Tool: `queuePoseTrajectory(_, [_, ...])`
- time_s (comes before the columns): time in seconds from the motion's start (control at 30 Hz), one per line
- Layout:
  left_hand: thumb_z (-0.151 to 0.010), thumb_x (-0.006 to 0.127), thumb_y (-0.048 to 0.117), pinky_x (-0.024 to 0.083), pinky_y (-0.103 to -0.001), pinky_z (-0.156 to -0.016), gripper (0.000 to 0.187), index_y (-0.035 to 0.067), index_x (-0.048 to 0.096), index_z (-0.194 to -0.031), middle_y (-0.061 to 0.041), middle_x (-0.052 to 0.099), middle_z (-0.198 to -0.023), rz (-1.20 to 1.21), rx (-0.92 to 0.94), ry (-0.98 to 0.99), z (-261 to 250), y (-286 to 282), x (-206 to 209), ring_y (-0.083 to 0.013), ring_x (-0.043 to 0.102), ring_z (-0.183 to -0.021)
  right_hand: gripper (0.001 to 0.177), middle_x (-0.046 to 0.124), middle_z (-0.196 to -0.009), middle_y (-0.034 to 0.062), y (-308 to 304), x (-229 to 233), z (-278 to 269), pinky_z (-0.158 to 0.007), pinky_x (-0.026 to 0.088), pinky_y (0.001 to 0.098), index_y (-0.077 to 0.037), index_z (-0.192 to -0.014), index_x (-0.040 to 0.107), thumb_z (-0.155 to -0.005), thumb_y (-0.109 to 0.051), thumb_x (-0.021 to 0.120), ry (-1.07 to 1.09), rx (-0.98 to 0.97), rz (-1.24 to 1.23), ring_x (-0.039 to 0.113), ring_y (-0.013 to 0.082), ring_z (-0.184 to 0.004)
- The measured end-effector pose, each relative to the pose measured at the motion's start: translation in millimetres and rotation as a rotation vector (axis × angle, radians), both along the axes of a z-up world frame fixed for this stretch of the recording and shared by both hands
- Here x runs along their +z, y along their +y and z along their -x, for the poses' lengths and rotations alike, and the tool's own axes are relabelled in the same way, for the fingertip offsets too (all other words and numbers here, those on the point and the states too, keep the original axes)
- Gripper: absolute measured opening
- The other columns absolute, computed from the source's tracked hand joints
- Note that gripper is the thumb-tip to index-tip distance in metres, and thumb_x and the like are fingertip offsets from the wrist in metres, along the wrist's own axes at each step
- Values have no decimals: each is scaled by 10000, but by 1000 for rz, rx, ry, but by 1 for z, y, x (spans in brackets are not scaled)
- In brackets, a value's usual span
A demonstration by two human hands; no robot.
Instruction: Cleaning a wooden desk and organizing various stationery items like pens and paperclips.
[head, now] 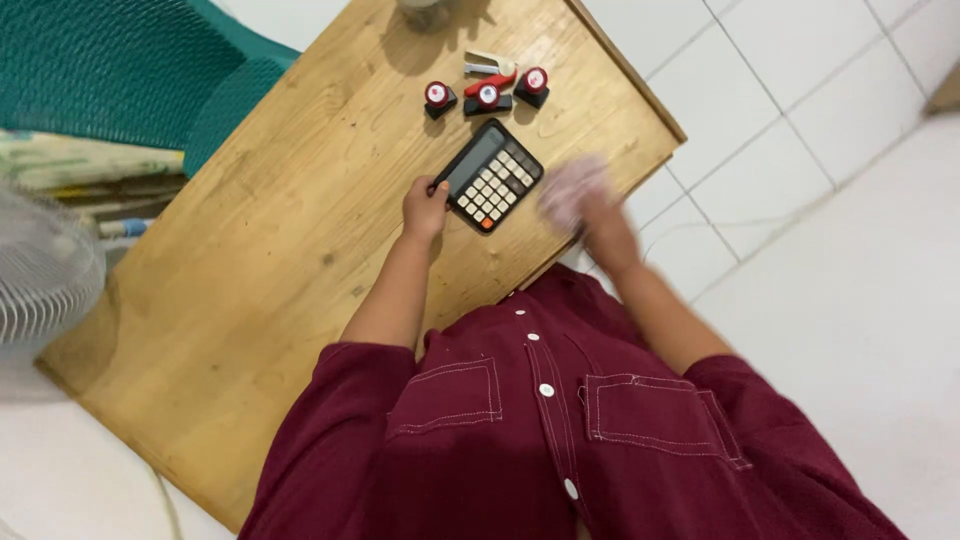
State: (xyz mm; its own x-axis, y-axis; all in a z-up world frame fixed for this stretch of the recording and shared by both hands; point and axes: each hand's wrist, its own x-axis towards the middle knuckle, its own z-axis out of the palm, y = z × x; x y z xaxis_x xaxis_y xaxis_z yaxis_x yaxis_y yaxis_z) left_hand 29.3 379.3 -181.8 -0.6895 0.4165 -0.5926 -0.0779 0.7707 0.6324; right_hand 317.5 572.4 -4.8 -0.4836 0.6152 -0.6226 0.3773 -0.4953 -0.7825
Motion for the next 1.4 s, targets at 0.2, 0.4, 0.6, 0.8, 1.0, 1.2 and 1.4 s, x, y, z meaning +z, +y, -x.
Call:
queuePoseTrajectory(0.2, [-1022, 582, 75, 475, -261, -595, 199, 18, 606, -1211, -73, 632, -923, -145, 315, -382, 6, -22, 134, -134, 591, -687, 465, 685, -1307, 208, 65, -64, -13, -971, 511, 400, 26, -1369, 607, -912, 40, 524, -495, 103, -636, 664, 343, -1155])
queuePoseTrajectory(0.4, [-1007, 603, 98, 520, -253, -661, 297, 55, 569, -1299, -67, 629, -1048, -119, 377, -187, 23, -72, 151, -125, 610, -763, 516, 398, -1606, 176, 28, 7, 33, -1241, 334, 473, -69, -1541, 363, -1048, -32, 508, 85, -102, -197, 384, 336, -1494])
queuePoseTrajectory(0.6, [-947, 704, 85, 492, -481, -957, 306, 7, 651, -1238, -196, 624, -1099, -400, -321, 841, -34, -76, 166, -393, 621, -1013, 853, 462, -1424, 227, 5, -226, -123, -760, 666, 523, -93, -1550, 366, -874, -190, 877, -369, -507, 40, 614, 362, -1192])
queuePoseTrajectory(0.8, [-890, 767, 169, 303, -665, -1170, 696, 76, 479, -1517, -221, 447, -1531, -137, -1038, 463, -157, -12, 164, -462, 350, -1468, 877, 479, -1499, 195, -20, -270, -100, -1068, 118, 882, -239, -1566, 391, -807, -237, 831, 225, -571, 669, 351, 482, -1462])
queuePoseTrajectory(1.0, [-839, 789, 284, 34, -583, -1289, 1030, 81, 197, -1657, -170, 61, -1738, 279, -1160, 87, -182, 4, 162, -362, 13, -1605, 952, 459, -1466, 145, -16, -245, -103, -1077, 116, 875, -242, -1577, 309, -811, -247, 874, 308, -511, 791, 389, 443, -1367])
queuePoseTrajectory(1.2, [-852, 759, 283, 44, -499, -1310, 1025, 177, 156, -1674, -75, 25, -1752, 375, -1201, 110, -178, 7, 161, -284, -1, -1613, 650, 511, -1390, 114, -19, -243, -95, -1167, 256, 747, -213, -1384, 537, -805, -197, 831, 377, -445, 778, 409, 416, -1366])
queuePoseTrajectory(1.4, [-844, 743, 307, 96, -514, -1307, 1019, 206, 164, -1676, -36, 24, -1752, 393, -1174, 145, -183, 5, 152, -273, 7, -1610, 886, 549, -1343, 173, -26, -253, -142, -1032, 525, 691, -169, -1509, 389, -767, -142, 871, 303, -457, 765, 564, 413, -1193])
